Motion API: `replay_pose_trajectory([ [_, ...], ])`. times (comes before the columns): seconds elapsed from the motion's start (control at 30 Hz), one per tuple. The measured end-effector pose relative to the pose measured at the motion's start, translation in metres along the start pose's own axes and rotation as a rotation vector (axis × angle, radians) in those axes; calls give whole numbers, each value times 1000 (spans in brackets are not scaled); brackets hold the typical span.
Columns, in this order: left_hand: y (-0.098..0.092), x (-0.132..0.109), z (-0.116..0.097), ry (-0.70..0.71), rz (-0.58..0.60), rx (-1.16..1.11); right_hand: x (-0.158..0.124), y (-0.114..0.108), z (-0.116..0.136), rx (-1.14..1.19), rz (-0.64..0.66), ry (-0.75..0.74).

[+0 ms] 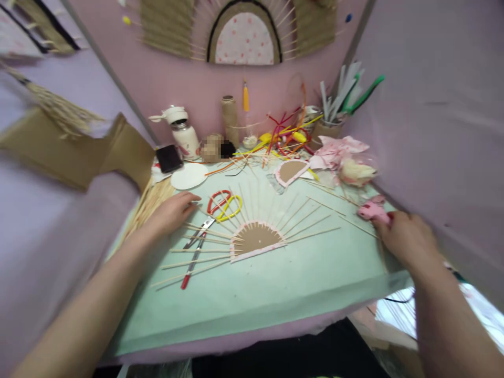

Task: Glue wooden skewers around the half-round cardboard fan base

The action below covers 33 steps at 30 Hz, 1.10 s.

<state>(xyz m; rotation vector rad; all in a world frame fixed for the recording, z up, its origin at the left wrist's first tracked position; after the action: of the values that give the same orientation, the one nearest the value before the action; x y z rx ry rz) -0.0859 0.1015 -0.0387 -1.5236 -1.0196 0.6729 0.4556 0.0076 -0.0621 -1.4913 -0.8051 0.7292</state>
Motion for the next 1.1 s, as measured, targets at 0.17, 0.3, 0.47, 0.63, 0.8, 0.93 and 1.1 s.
replay_pose_trajectory([
  [0.17, 4, 3, 9, 13, -3, 2, -13, -15, 7, 56, 61, -8],
  [0.3, 1, 2, 8, 8, 11, 10, -18, -17, 6, 122, 39, -23],
  [0.47, -1, 1, 7, 17, 13, -2, -20, -20, 4, 165, 29, -92],
  [0.63, -2, 2, 1, -1, 24, 15, -19, -17, 3, 102, 87, -171],
  [0.8, -6, 0, -6, -8, 16, -6, -21, -26, 1, -11, 1, -79],
  [0.93, -6, -1, -7, -15, 14, -22, -37, -49, 23, 125, -220, -239],
  [1.1, -4, 2, -7, -32, -2, -57, -83, -62, 97, 568, -286, -796],
])
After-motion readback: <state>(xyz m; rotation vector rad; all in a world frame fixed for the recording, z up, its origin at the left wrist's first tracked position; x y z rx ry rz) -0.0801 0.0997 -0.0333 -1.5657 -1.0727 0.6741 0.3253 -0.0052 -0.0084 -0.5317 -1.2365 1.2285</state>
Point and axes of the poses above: each hand's wrist, its own x-axis towards the middle knuckle, its own y-axis out of the palm, z = x × y, the point moved 2 cm from there along x, towards the middle knuckle, and after that the axes turned 6 degrees about y, right-handed, at the moved point
